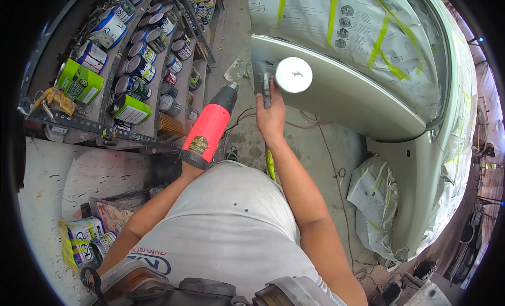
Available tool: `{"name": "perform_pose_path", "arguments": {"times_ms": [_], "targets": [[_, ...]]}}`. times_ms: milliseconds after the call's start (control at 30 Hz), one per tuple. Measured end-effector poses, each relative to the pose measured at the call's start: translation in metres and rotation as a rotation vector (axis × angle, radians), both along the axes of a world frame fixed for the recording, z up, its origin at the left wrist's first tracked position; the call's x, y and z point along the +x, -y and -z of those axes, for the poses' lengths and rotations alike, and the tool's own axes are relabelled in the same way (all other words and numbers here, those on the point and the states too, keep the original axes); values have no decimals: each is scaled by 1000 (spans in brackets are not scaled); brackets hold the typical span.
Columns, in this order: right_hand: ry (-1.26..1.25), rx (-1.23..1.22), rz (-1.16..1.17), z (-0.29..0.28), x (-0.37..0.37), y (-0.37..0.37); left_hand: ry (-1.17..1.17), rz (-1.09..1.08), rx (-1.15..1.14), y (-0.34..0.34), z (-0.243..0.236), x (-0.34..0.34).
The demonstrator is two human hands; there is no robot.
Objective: Painting the exterior of a car using a professional spray gun and prepping materials.
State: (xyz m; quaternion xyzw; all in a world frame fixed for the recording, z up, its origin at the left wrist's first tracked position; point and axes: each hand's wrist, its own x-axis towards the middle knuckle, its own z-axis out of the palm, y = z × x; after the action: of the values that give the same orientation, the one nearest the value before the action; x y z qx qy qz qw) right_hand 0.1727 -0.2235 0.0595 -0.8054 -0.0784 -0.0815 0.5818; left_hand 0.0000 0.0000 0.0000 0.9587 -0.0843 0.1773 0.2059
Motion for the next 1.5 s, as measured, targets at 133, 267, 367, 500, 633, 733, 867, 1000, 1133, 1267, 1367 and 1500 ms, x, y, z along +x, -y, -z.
{"name": "perform_pose_path", "arguments": {"times_ms": [133, 267, 367, 500, 633, 733, 867, 1000, 1133, 1267, 1367, 1500], "targets": [[50, -47, 123, 3, 0, 2, 10, 7, -49, -3, -5, 2], [7, -49, 25, 10, -1, 1, -159, -14, -84, -2, -9, 0], [-49, -42, -68, 18, -3, -4, 13, 29, 7, -4, 6, 3], [-13, -84, 34, 17, -15, -5, -31, -38, -213, -1, 9, -2], [-63, -42, -3, 31, -14, -1, 2, -23, -123, -7, 21, -1], [-226, 47, -128, 43, -10, 4, -13, -46, -195, 0, 19, -3], [-117, -69, -19, 39, -16, 11, -12, -67, -306, -5, 24, -6], [-92, -135, 31, 31, -25, 16, 37, -95, -214, -5, 23, -8], [-178, -145, -129, 10, -24, 13, -62, -73, -332, 1, 9, -2], [-136, -189, -137, -2, -17, 6, -47, -78, -263, -5, 23, -4], [-56, -146, -89, -5, -12, 8, 24, -88, -183, -10, 37, -6], [4, -96, -3, -7, -9, 17, -19, -96, -229, -8, 34, -6]]}}
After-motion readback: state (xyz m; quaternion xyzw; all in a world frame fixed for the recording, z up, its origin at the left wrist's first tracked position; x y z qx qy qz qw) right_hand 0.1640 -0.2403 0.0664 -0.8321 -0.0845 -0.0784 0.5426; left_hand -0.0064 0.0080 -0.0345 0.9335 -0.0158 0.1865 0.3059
